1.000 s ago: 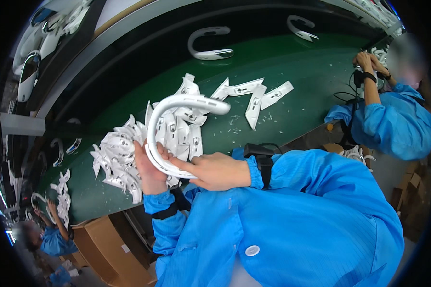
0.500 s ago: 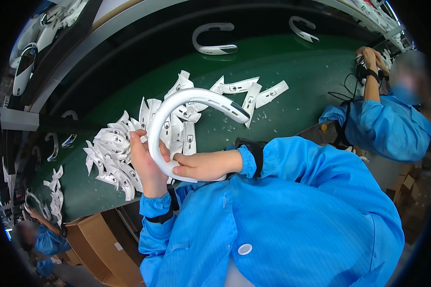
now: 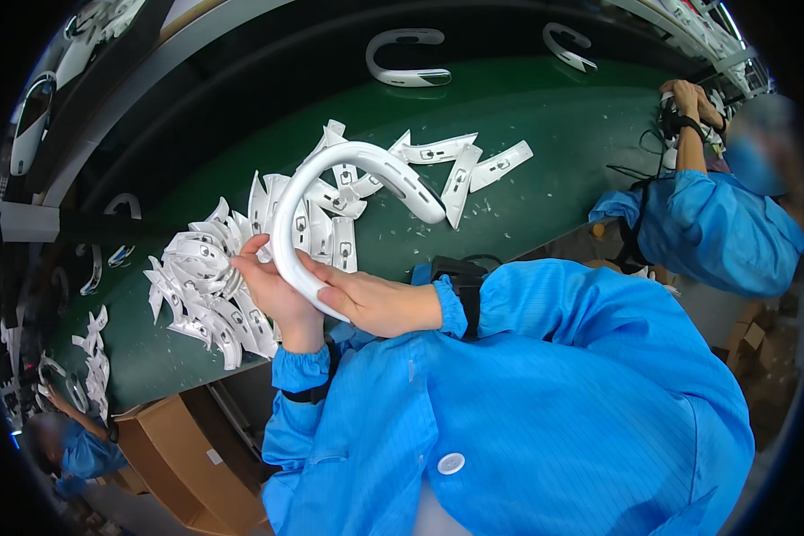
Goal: Assembling electronic neck devices on a factory production line.
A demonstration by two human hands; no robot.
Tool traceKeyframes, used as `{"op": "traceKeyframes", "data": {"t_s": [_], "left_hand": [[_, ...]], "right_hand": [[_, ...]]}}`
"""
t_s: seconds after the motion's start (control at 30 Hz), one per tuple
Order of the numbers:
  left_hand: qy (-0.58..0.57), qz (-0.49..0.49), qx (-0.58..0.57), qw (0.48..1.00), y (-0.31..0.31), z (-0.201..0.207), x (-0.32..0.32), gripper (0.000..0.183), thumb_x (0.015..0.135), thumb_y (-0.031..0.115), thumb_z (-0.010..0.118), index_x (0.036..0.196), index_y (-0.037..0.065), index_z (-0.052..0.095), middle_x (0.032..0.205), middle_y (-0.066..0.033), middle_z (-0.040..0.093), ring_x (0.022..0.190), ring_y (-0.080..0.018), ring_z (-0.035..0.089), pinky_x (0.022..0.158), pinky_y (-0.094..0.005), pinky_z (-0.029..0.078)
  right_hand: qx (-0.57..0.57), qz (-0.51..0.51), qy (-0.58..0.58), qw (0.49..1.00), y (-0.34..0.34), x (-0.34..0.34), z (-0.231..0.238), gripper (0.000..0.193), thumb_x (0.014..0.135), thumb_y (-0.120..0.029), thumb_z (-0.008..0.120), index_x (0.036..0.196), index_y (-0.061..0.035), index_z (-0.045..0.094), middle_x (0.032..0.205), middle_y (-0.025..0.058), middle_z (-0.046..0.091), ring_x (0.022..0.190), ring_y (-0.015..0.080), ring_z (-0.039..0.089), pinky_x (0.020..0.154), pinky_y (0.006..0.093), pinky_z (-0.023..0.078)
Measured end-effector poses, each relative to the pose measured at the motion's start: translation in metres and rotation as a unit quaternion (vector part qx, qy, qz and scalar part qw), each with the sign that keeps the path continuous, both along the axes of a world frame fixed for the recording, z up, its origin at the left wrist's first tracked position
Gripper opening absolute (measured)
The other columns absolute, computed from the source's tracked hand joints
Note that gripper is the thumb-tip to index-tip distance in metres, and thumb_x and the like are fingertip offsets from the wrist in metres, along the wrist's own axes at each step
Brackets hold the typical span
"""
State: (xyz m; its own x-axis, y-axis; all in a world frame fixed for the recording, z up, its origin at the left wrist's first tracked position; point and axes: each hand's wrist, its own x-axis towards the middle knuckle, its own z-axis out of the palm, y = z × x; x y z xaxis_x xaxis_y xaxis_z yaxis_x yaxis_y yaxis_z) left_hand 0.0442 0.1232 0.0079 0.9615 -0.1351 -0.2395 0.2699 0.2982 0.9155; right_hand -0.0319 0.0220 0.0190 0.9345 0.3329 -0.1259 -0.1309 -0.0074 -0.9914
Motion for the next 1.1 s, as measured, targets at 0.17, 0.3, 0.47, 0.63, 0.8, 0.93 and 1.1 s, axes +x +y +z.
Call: {"op": "traceKeyframes", "data": {"t_s": [0.17, 0.3, 0.47, 0.63, 0.8, 0.93, 1.1], "left_hand": [[0.068, -0.005, -0.024, 0.997, 0.002, 0.003, 0.011, 0.051, 0.094, 0.052, 0.015, 0.107, 0.008, 0.038, 0.048, -0.0091, 0.051, 0.04, -0.0161, 0.049, 0.037, -0.0258, 0.038], [0.04, -0.072, -0.056, 0.995, 0.0, 0.006, 0.012, 0.056, 0.093, 0.055, 0.017, 0.117, 0.008, 0.035, 0.077, -0.0165, 0.059, 0.07, -0.0211, 0.059, 0.063, -0.0304, 0.045], [0.025, -0.153, -0.057, 0.986, 0.001, -0.021, -0.006, 0.069, 0.088, 0.063, 0.019, 0.127, 0.008, 0.032, 0.119, -0.018, 0.048, 0.093, -0.0242, 0.056, 0.084, -0.036, 0.042], [0.091, -0.331, -0.106, 0.933, -0.009, -0.017, -0.03, 0.073, 0.088, 0.064, 0.014, 0.133, 0.009, 0.027, 0.087, -0.0124, 0.055, 0.062, -0.0175, 0.055, 0.055, -0.027, 0.044], [0.007, -0.38, 0.123, 0.917, -0.017, -0.002, -0.035, 0.062, 0.094, 0.05, 0.015, 0.135, 0.005, 0.025, 0.071, -0.0126, 0.056, 0.055, -0.0177, 0.054, 0.05, -0.0286, 0.043], [-0.186, -0.282, 0.236, 0.911, -0.026, -0.025, -0.048, 0.055, 0.095, 0.047, 0.015, 0.123, 0.003, 0.033, 0.068, -0.0051, 0.049, 0.053, -0.0127, 0.049, 0.047, -0.0248, 0.041], [-0.06, -0.293, 0.162, 0.94, -0.024, -0.031, -0.05, 0.056, 0.095, 0.05, 0.015, 0.114, 0.003, 0.039, 0.068, -0.0062, 0.052, 0.052, -0.0128, 0.05, 0.046, -0.0249, 0.041]], "right_hand": [[0.038, -0.054, 0.028, 0.997, 0.004, 0.002, -0.002, 0.057, 0.097, -0.034, 0.03, 0.139, 0.0017, 0.016, 0.13, 0.0182, 0.04, 0.118, 0.0253, 0.042, 0.099, 0.0312, 0.032], [0.11, -0.143, 0.034, 0.983, 0.001, 0.011, -0.005, 0.053, 0.093, -0.037, 0.042, 0.127, 0.004, 0.037, 0.117, 0.0142, 0.049, 0.108, 0.0174, 0.047, 0.091, 0.0295, 0.039], [0.295, -0.329, 0.174, 0.88, -0.026, 0.036, 0.005, 0.039, 0.09, -0.035, 0.044, 0.098, 0.0013, 0.056, 0.077, 0.0082, 0.06, 0.063, 0.0118, 0.057, 0.052, 0.0259, 0.046], [0.204, -0.313, 0.133, 0.918, -0.036, 0.043, 0.004, 0.043, 0.092, -0.039, 0.039, 0.094, -0.0001, 0.056, 0.071, 0.0075, 0.059, 0.056, 0.0118, 0.055, 0.049, 0.0264, 0.046], [0.169, -0.334, 0.128, 0.919, -0.069, 0.068, 0.013, 0.047, 0.092, -0.046, 0.037, 0.083, -0.0036, 0.054, 0.06, 0.0047, 0.053, 0.044, 0.0122, 0.05, 0.04, 0.0263, 0.044], [0.175, -0.327, 0.092, 0.924, -0.061, 0.069, 0.012, 0.05, 0.094, -0.044, 0.032, 0.076, -0.003, 0.055, 0.049, 0.0036, 0.048, 0.037, 0.0116, 0.045, 0.034, 0.0247, 0.039], [0.186, -0.363, 0.107, 0.907, -0.054, 0.061, -0.006, 0.042, 0.094, -0.038, 0.032, 0.081, -0.0047, 0.054, 0.055, 0.0037, 0.05, 0.044, 0.0109, 0.048, 0.04, 0.0245, 0.042]]}}
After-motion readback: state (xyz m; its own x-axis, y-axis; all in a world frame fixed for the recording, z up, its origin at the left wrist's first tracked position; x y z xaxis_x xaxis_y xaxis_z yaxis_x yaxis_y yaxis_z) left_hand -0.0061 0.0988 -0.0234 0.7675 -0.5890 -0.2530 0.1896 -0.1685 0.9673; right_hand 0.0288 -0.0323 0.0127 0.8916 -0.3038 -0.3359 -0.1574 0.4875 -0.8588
